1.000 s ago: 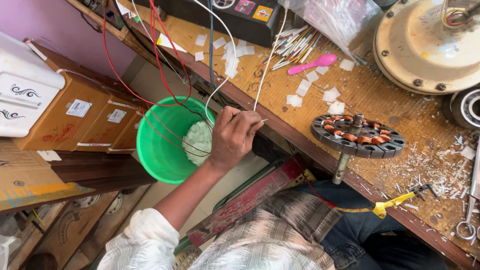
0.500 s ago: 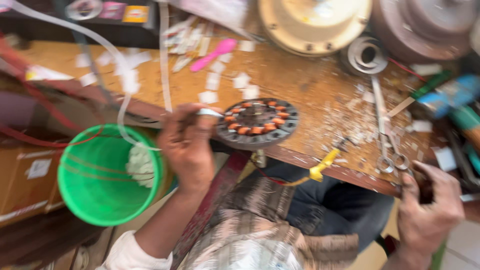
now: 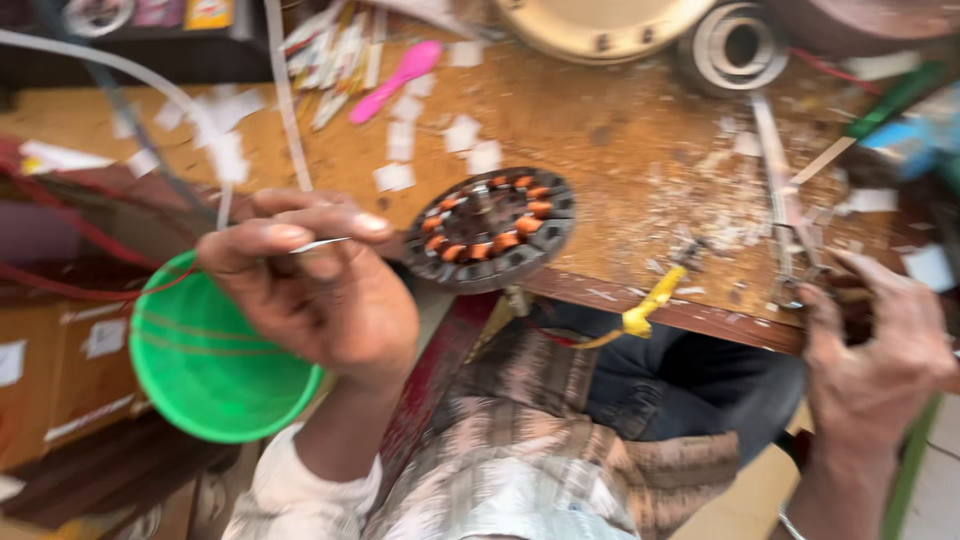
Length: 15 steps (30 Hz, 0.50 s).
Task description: The person inserts small white insulating pieces into slots on a circular rotor component using fingers and a screwdriver. They repeatedly pick up pieces, place them into the rotor, and adjust them with tools on a cluttered workbench.
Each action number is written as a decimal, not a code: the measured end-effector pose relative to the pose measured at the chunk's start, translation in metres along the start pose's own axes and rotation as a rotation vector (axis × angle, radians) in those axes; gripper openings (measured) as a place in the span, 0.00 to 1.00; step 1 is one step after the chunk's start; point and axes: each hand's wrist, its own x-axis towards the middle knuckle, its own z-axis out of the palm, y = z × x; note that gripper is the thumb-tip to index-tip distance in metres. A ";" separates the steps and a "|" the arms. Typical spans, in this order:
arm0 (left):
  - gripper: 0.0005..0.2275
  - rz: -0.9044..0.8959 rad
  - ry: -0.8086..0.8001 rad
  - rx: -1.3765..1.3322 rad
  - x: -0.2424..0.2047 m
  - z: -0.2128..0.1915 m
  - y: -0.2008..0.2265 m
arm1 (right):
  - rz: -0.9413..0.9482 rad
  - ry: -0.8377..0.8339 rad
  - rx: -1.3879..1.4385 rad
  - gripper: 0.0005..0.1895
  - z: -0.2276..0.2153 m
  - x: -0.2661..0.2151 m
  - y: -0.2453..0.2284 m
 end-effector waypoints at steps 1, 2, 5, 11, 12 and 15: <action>0.10 0.062 -0.020 0.001 0.002 -0.003 -0.002 | 0.075 -0.044 0.074 0.13 0.001 0.001 0.000; 0.10 0.096 -0.043 0.019 0.001 -0.002 -0.006 | 0.126 -0.074 0.086 0.13 -0.002 0.001 0.001; 0.09 0.182 -0.130 0.210 -0.008 -0.007 -0.009 | 0.196 -0.162 0.069 0.12 0.002 0.001 0.004; 0.10 0.375 -0.444 0.267 -0.024 -0.003 -0.022 | 0.160 -0.198 -0.015 0.13 0.002 -0.007 0.011; 0.09 0.451 -0.496 0.244 -0.022 0.000 -0.024 | 0.150 -0.187 -0.002 0.12 0.002 -0.008 0.011; 0.06 0.587 -0.477 0.192 -0.009 0.017 -0.029 | 0.073 -0.109 0.043 0.10 0.000 -0.008 0.012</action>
